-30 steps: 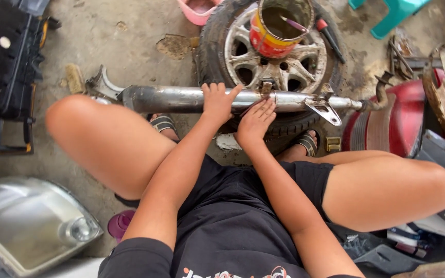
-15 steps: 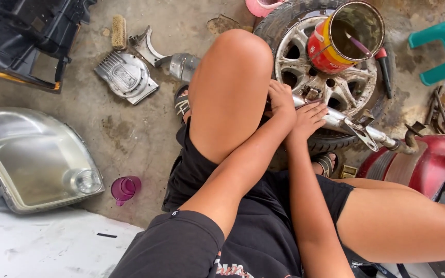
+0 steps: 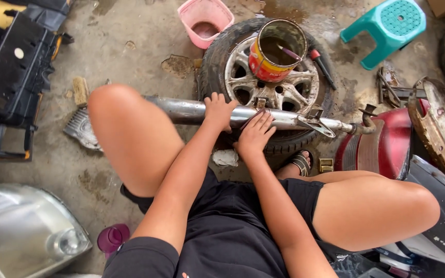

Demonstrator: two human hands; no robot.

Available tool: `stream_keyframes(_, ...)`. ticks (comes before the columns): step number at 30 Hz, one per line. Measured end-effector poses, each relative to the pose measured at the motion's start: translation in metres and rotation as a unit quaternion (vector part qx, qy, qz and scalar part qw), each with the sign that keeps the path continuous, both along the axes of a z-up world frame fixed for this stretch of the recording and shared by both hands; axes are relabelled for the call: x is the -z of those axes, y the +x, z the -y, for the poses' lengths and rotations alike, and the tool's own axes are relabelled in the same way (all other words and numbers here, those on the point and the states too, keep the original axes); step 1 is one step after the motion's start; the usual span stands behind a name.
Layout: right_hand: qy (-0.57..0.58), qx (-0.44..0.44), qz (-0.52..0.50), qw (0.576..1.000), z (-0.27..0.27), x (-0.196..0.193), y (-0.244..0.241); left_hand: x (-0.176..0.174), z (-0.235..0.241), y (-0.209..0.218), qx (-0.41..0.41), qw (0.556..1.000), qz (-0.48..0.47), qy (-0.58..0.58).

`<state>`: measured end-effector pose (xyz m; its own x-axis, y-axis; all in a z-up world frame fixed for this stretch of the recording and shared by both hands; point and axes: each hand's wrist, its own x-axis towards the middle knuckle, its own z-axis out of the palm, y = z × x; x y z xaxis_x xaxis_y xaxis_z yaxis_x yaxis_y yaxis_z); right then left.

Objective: The person cleans and sands a motorcycle exhaust pipe using a piece of sandpaper and a liquid from a container, repeatedly scrubbing the metal surface by hand.

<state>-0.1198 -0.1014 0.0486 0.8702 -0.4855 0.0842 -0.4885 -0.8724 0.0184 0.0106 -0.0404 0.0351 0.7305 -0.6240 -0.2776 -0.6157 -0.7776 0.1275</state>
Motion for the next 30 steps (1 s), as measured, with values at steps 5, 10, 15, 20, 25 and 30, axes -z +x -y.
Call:
stream_keyframes(5, 0.02, 0.056, -0.018, 0.998, 0.037, 0.066, 0.019, 0.024, -0.002, 0.006, 0.023, 1.0, -0.011, -0.002)
stream_keyframes(10, -0.042, 0.002, 0.038, 0.998, 0.008, 0.054, 0.007, 0.029, -0.002, 0.003, 0.039, 0.999, 0.0, 0.016)
stream_keyframes(15, -0.005, 0.057, -0.006, 0.998, 0.046, 0.075, 0.023, 0.022, 0.001, 0.001, 0.043, 0.998, 0.002, 0.034)
stream_keyframes(20, 0.028, 0.016, -0.107, 0.994, 0.007, 0.037, 0.012, 0.034, 0.0, 0.0, 0.043, 0.998, 0.018, 0.033)
stream_keyframes(25, 0.029, 0.043, -0.033, 0.998, 0.015, 0.05, 0.015, 0.027, -0.001, -0.003, 0.039, 0.998, 0.017, 0.037)
stream_keyframes(30, 0.007, 0.006, -0.061, 0.998, -0.003, -0.003, 0.006, 0.031, 0.0, -0.001, 0.031, 0.999, 0.017, 0.029)
